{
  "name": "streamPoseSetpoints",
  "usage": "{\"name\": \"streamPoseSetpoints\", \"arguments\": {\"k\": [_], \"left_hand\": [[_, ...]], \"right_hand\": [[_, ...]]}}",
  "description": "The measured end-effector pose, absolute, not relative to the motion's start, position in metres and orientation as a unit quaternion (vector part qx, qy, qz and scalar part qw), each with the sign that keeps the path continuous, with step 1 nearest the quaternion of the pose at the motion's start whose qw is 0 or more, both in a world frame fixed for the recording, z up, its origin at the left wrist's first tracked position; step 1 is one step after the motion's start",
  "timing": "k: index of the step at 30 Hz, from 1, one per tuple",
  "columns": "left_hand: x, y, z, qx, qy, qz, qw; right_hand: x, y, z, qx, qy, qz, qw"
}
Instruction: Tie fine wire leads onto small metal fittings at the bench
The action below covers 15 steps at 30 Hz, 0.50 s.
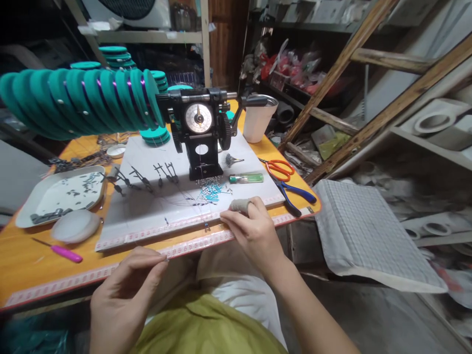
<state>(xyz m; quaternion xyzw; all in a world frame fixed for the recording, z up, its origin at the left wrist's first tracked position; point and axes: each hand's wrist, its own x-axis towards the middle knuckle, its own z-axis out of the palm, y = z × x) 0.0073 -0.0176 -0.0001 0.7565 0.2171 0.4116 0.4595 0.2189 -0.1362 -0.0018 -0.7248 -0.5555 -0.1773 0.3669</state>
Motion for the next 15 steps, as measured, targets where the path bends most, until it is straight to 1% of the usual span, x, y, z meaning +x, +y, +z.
{"name": "streamPoseSetpoints", "arguments": {"k": [3, 5, 9, 12, 15], "left_hand": [[0.008, -0.018, -0.002, 0.766, 0.217, 0.405, 0.449], [0.007, -0.019, -0.002, 0.772, 0.214, 0.403, 0.442], [0.005, -0.020, -0.003, 0.782, 0.208, 0.406, 0.425], [0.003, -0.020, -0.002, 0.781, 0.207, 0.407, 0.426], [0.001, -0.019, -0.002, 0.777, 0.208, 0.414, 0.427]], "right_hand": [[0.207, -0.137, -0.004, -0.717, -0.545, -0.197, 0.388], [0.189, -0.137, 0.000, -0.717, -0.522, -0.188, 0.422], [0.148, -0.135, 0.011, -0.704, -0.506, -0.097, 0.489], [0.130, -0.130, 0.013, -0.699, -0.505, -0.055, 0.503], [0.126, -0.125, 0.013, -0.693, -0.507, -0.047, 0.510]]}}
